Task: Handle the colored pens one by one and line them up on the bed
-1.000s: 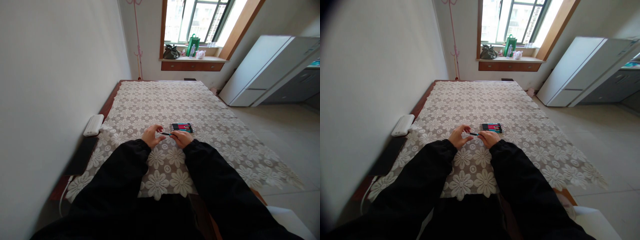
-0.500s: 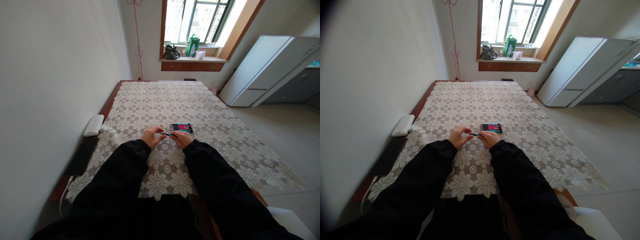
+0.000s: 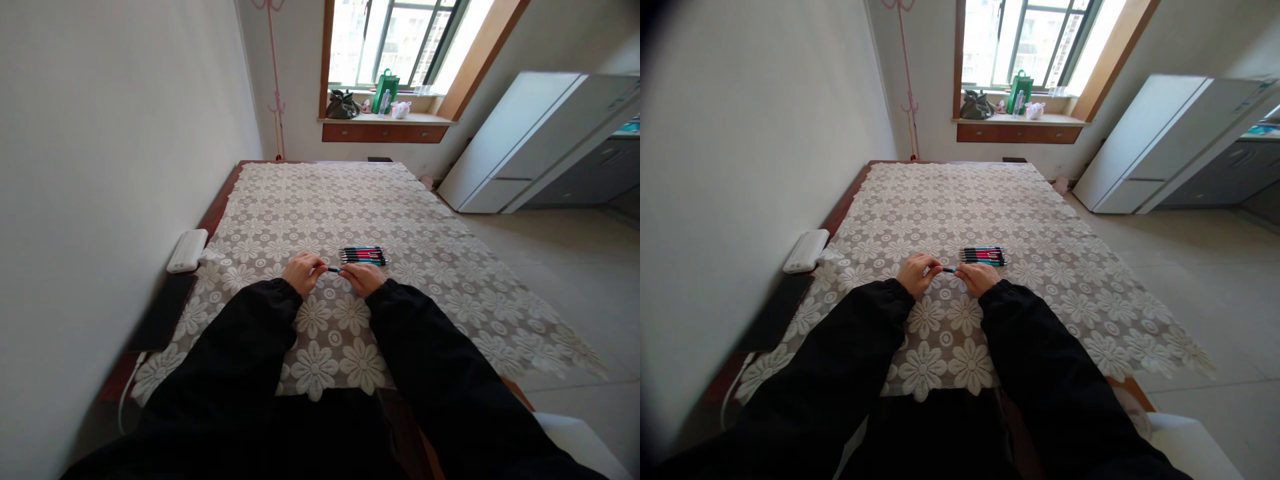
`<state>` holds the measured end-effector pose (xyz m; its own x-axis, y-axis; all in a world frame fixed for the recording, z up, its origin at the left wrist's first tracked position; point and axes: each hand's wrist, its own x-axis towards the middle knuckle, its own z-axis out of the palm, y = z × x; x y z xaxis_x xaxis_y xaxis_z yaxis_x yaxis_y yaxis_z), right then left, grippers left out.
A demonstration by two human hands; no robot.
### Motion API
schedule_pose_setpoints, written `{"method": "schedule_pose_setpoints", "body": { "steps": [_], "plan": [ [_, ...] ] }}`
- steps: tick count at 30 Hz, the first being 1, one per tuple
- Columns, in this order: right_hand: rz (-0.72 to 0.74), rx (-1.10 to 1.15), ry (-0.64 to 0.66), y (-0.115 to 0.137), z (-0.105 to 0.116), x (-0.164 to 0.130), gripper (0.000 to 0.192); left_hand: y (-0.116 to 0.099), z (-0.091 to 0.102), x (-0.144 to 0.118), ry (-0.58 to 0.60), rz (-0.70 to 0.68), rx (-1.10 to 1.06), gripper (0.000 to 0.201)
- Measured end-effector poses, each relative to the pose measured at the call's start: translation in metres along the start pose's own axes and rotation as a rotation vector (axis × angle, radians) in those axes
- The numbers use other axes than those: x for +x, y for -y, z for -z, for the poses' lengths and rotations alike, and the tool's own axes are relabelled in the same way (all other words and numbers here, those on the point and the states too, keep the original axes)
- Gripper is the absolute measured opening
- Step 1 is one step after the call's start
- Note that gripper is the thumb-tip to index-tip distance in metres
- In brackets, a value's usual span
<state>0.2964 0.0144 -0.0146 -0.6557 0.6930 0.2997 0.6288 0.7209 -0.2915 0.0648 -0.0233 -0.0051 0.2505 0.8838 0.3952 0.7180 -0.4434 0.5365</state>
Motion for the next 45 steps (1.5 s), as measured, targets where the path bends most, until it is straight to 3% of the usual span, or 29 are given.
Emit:
{"method": "schedule_pose_setpoints", "body": {
  "steps": [3,6,9,18,26,30,35,39,45],
  "plan": [
    [0.028,0.03,-0.056,-0.002,-0.002,0.0,0.028,-0.002,0.002,0.0,-0.013,0.06,0.026,0.029],
    [0.066,0.039,-0.079,-0.003,-0.002,0.0,0.026,-0.002,0.003,0.0,0.047,0.096,0.055,0.042],
    [0.06,0.03,-0.076,-0.002,0.0,0.001,0.024,-0.001,0.002,0.0,0.078,0.107,0.067,0.041],
    [-0.036,0.028,-0.159,-0.007,0.003,0.001,0.022,-0.004,0.006,0.001,-0.064,0.381,-0.011,0.049],
    [0.033,0.059,-0.217,-0.009,0.002,0.002,0.027,-0.002,0.003,0.001,0.003,0.254,-0.129,0.044],
    [0.018,0.051,-0.201,-0.009,0.002,0.001,0.027,0.002,0.001,0.001,0.034,0.221,-0.121,0.039],
    [-0.054,0.064,-0.167,-0.008,0.001,0.0,0.025,0.004,0.001,0.001,-0.01,0.191,-0.05,0.025],
    [-0.167,0.284,-0.203,-0.007,0.004,0.002,0.032,0.005,0.001,0.001,-0.089,0.233,-0.033,0.023],
    [-0.199,1.192,-0.211,-0.004,0.015,0.003,0.046,0.008,0.001,0.002,-0.179,0.243,-0.129,0.022]
  ]
}}
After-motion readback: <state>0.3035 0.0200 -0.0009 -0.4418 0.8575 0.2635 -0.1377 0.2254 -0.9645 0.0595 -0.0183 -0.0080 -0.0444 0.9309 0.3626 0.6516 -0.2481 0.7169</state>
